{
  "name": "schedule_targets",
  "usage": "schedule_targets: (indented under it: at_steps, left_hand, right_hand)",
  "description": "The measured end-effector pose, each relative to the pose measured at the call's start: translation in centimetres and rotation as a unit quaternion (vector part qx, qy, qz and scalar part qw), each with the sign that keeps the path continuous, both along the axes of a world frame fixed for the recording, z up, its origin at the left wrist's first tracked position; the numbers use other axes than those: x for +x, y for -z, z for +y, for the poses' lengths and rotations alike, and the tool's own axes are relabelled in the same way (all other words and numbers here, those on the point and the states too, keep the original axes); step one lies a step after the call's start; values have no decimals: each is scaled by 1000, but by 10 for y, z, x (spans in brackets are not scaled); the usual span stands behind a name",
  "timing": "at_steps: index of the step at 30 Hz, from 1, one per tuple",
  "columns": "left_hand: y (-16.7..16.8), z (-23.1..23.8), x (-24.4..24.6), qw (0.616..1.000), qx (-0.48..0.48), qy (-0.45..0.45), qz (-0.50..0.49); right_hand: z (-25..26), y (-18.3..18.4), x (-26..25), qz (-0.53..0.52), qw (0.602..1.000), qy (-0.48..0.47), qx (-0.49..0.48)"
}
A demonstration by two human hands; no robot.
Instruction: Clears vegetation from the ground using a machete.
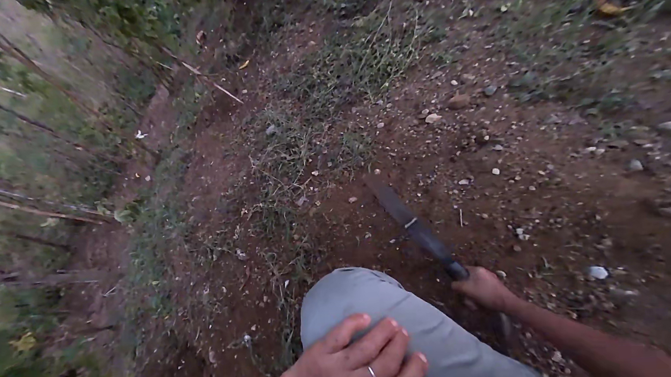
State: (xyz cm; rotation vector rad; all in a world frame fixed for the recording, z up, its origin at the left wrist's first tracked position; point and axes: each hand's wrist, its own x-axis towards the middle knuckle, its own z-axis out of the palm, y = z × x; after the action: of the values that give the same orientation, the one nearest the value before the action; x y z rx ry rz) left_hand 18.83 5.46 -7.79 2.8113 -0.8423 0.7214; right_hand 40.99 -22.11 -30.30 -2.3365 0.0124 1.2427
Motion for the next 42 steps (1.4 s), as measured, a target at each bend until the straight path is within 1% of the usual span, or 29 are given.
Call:
schedule_targets:
  at_steps: [1, 3, 4, 5, 6, 7, 8, 9, 10, 11, 13, 15, 18, 20, 21, 22, 23, 24, 26, 27, 29, 32, 34, 36, 37, 38, 39, 41, 42]
  left_hand:
    - [0, 0, 0, 1000, 1, -1, 1]
    - [0, 0, -1, 1000, -4, 1, 3]
    - [0, -1, 0, 1000, -7, 2, 5]
    - [0, -1, 0, 1000, -11, 3, 5]
    - [1, -2, 0, 1000, -14, 3, 6]
    - [1, -2, 0, 1000, -14, 3, 5]
    - [1, -2, 0, 1000, -15, 4, 4]
    - [1, -2, 0, 1000, -16, 4, 3]
    - [1, -2, -1, 1000, -18, 5, 4]
    - [1, -2, -2, 1000, -17, 7, 5]
    - [0, -1, -4, 1000, -13, 3, 8]
    - [-1, 0, -5, 1000, -10, 1, 14]
    - [-2, 0, -7, 1000, -2, -4, 22]
    - [-2, -1, -6, 1000, -3, -3, 19]
    - [-1, -1, -5, 1000, -6, -1, 18]
    - [-1, -2, -4, 1000, -8, 0, 15]
    - [-1, -2, -3, 1000, -7, 1, 13]
    - [-1, -3, -2, 1000, -5, 1, 12]
    - [0, -3, -1, 1000, -6, 5, 13]
    - [0, -3, -1, 1000, -8, 8, 14]
    - [0, -3, 0, 1000, -11, 7, 12]
    - [-1, -3, -1, 1000, -7, 4, 10]
    - [-2, -3, -3, 1000, -6, 1, 16]
    - [-2, -3, -3, 1000, -7, 3, 17]
    - [-2, -3, -3, 1000, -8, 4, 15]
    - [-2, -3, -2, 1000, -9, 5, 13]
    - [-1, -3, -2, 1000, -10, 6, 12]
    - [0, -2, -1, 1000, -12, 9, 11]
    - [1, -2, -1, 1000, -12, 10, 12]
  right_hand:
    - [13, -1, 4, 1, 998, 62, 30]
    - [51, 0, 5, 12, 974, 201, 101]
    - [69, 4, 2, 16, 961, 245, 127]
    - [80, 11, -4, 9, 961, 242, 135]
    - [85, 15, -13, -4, 977, 180, 115]
    - [85, 15, -20, -10, 995, 69, 70]
    - [82, 14, -24, 4, 998, -58, 12]
    - [79, 15, -26, 20, 985, -170, -37]
    - [77, 13, -27, 28, 972, -226, -63]
    - [74, 10, -24, 27, 966, -246, -70]
    - [65, -1, -6, 22, 967, -246, -66]
    - [55, -10, 15, 8, 980, -194, -40]
    - [60, -19, 28, 9, 999, -11, 48]
    - [81, -10, 22, 17, 980, 158, 120]
    - [92, -1, 16, 16, 965, 217, 148]
    - [98, 9, 9, 5, 962, 226, 155]
    - [99, 20, 2, -10, 976, 173, 132]
    - [97, 26, -5, -17, 993, 77, 84]
    - [94, 24, -11, 17, 993, -115, -19]
    - [92, 17, -11, 29, 986, -159, -40]
    - [84, -2, 6, 37, 983, -173, -40]
    - [73, -22, 40, 29, 995, -97, 7]
    - [84, -24, 47, 30, 998, 17, 60]
    - [108, -11, 41, 26, 979, 165, 118]
    - [120, 0, 34, 17, 966, 215, 143]
    - [127, 11, 22, 2, 963, 221, 154]
    - [128, 21, 7, -13, 975, 171, 140]
    - [118, 26, -16, 0, 998, -46, 53]
    - [111, 26, -23, 22, 987, -160, 7]
